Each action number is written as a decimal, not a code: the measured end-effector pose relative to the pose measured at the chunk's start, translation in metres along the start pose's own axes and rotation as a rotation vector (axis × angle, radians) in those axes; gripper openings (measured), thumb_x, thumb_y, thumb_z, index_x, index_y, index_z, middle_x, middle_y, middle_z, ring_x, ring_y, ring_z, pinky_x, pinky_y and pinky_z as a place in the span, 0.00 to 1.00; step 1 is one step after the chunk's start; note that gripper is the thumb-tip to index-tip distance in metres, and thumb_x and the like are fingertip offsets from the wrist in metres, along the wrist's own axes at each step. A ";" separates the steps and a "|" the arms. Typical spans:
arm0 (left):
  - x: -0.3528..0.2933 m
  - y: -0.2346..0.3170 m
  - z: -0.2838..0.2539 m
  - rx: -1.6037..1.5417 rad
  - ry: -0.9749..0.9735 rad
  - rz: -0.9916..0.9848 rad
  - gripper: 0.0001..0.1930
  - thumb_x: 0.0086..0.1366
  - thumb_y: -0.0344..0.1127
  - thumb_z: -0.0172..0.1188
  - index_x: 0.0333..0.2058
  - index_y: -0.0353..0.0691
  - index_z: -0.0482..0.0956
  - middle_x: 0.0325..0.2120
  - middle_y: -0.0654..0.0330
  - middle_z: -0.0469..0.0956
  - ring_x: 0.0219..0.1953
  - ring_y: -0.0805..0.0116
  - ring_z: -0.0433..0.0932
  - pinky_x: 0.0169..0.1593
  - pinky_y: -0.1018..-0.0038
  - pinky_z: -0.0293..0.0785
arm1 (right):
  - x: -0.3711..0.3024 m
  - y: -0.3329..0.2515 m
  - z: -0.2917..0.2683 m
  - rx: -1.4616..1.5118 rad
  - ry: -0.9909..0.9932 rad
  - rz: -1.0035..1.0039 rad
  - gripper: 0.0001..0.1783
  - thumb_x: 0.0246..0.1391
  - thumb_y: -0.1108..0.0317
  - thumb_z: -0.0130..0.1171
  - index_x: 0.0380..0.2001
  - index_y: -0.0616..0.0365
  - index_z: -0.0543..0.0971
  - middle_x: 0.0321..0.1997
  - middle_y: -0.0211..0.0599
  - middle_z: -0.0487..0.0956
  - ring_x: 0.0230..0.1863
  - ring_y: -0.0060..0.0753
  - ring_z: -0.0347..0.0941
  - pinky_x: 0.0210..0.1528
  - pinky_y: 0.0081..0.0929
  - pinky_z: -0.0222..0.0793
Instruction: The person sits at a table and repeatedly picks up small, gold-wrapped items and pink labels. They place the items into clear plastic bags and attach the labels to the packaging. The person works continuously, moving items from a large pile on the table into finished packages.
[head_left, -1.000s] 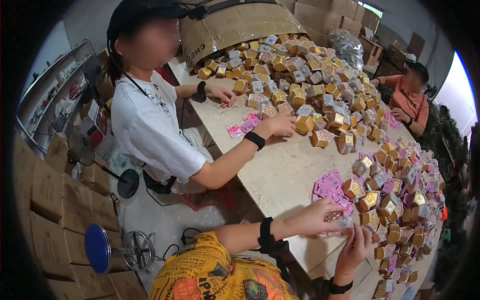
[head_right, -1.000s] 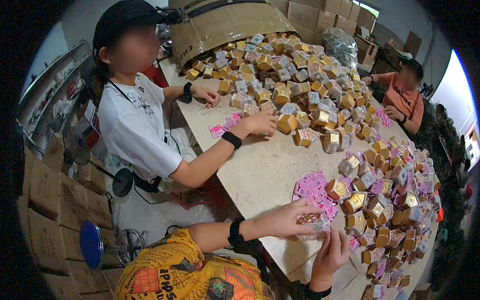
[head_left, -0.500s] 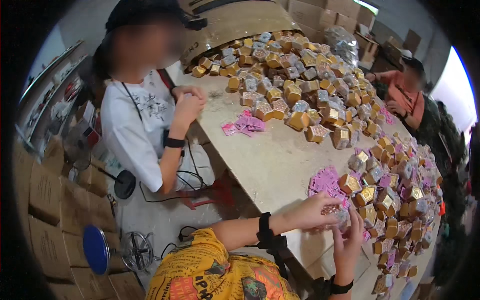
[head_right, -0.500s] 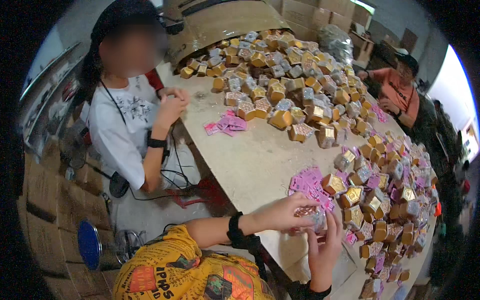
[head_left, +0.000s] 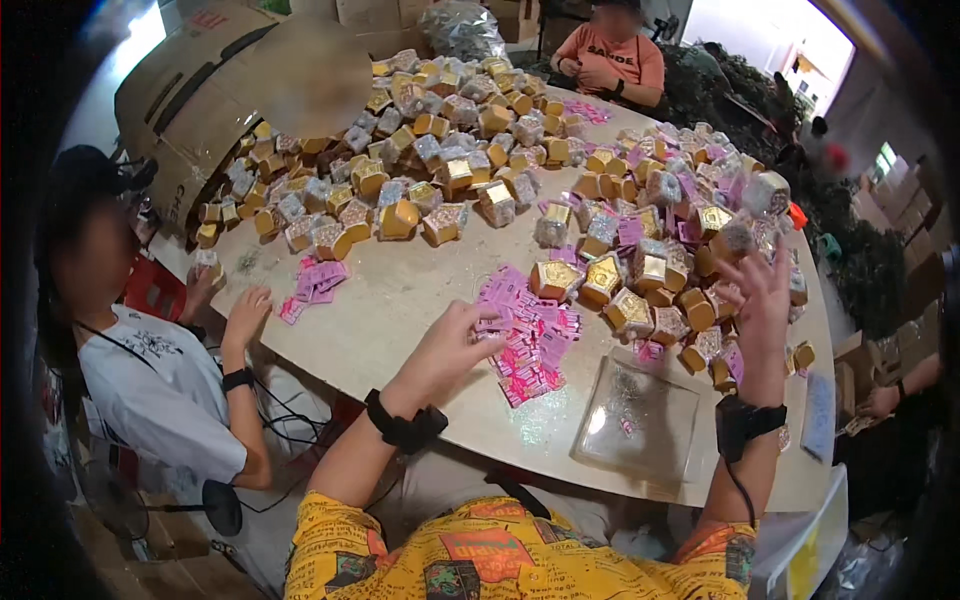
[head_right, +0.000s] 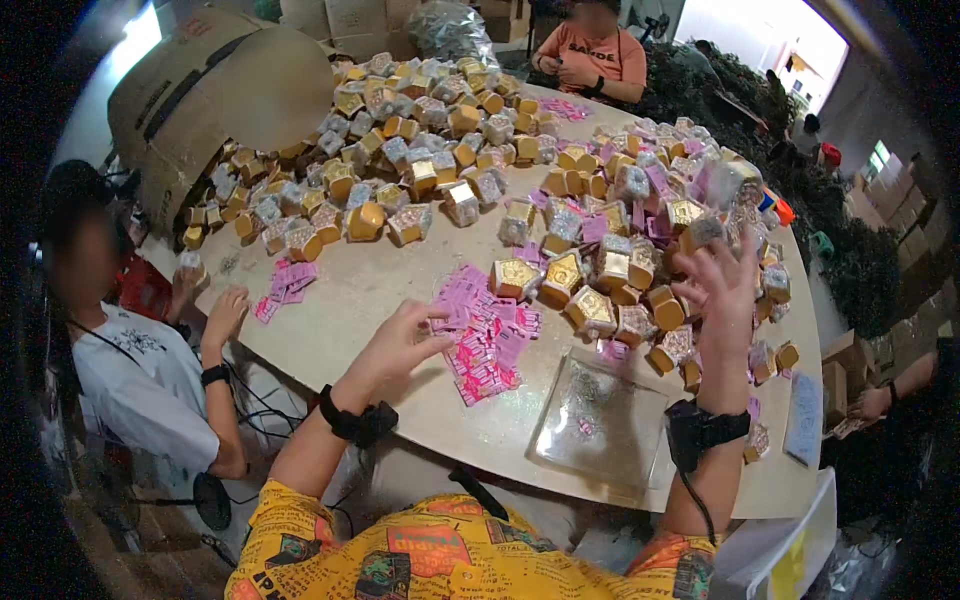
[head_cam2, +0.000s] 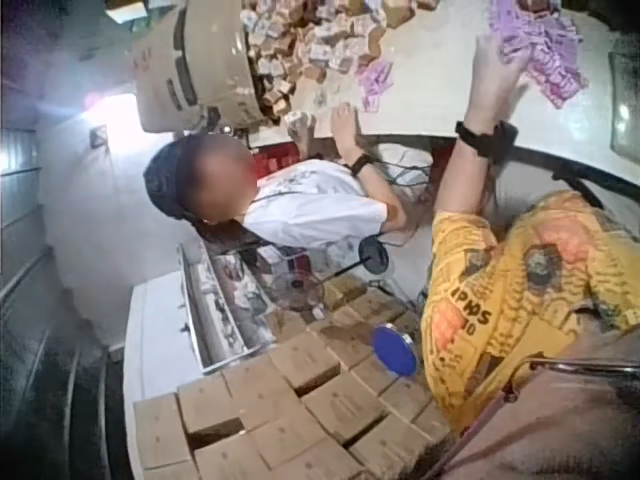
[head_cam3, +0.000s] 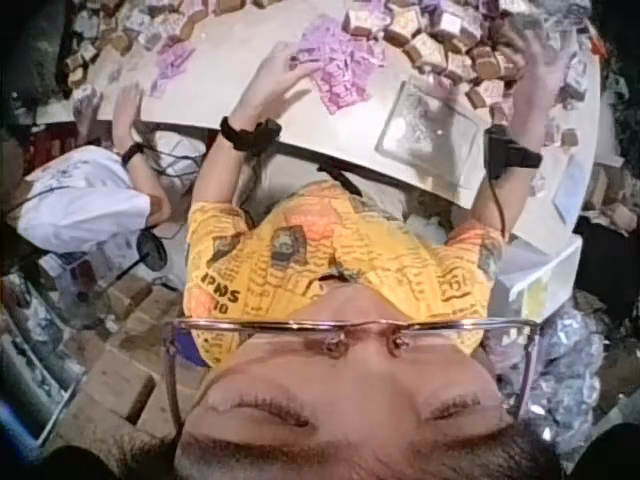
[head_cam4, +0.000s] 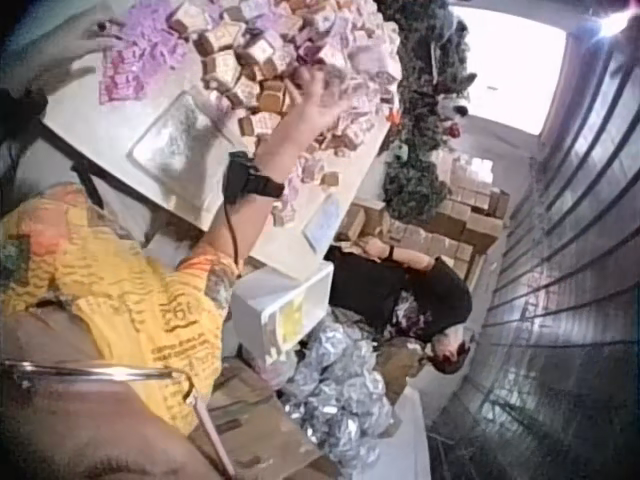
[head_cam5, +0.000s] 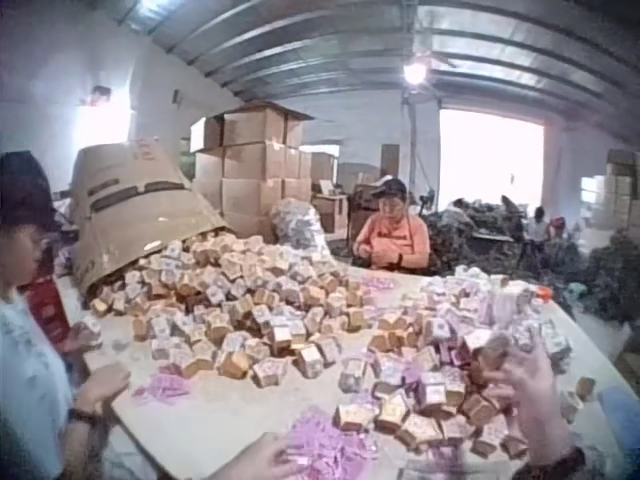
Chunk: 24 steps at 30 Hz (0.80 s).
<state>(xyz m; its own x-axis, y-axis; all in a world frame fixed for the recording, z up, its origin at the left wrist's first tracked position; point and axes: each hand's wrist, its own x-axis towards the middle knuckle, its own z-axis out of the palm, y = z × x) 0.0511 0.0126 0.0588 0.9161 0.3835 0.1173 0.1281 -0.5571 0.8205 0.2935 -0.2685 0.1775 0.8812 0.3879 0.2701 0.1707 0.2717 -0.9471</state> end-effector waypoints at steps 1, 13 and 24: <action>0.010 0.000 0.000 0.079 -0.007 0.031 0.24 0.56 0.44 0.65 0.50 0.39 0.76 0.42 0.52 0.70 0.44 0.57 0.73 0.49 0.66 0.71 | -0.006 0.009 -0.009 -0.216 -0.050 0.022 0.33 0.48 0.72 0.64 0.59 0.59 0.67 0.51 0.40 0.72 0.43 0.35 0.76 0.39 0.26 0.76; 0.127 0.012 0.037 0.541 -0.190 0.148 0.38 0.49 0.45 0.70 0.57 0.40 0.67 0.47 0.48 0.69 0.54 0.50 0.67 0.54 0.62 0.68 | -0.124 0.092 -0.019 -1.317 -0.592 -0.030 0.13 0.42 0.67 0.65 0.34 0.58 0.80 0.32 0.44 0.77 0.39 0.51 0.75 0.40 0.43 0.72; 0.185 -0.021 0.047 0.278 -0.193 -0.088 0.19 0.46 0.33 0.65 0.38 0.35 0.80 0.28 0.42 0.80 0.31 0.51 0.82 0.36 0.63 0.76 | -0.129 0.106 -0.033 -1.265 -0.388 -0.218 0.03 0.43 0.73 0.60 0.22 0.60 0.76 0.27 0.44 0.75 0.31 0.51 0.73 0.33 0.43 0.70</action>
<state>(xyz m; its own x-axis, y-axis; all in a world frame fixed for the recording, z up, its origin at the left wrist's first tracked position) 0.2358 0.0607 0.0376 0.9486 0.3070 -0.0770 0.2839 -0.7179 0.6356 0.2121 -0.3186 0.0362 0.6390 0.7214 0.2669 0.7638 -0.5544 -0.3304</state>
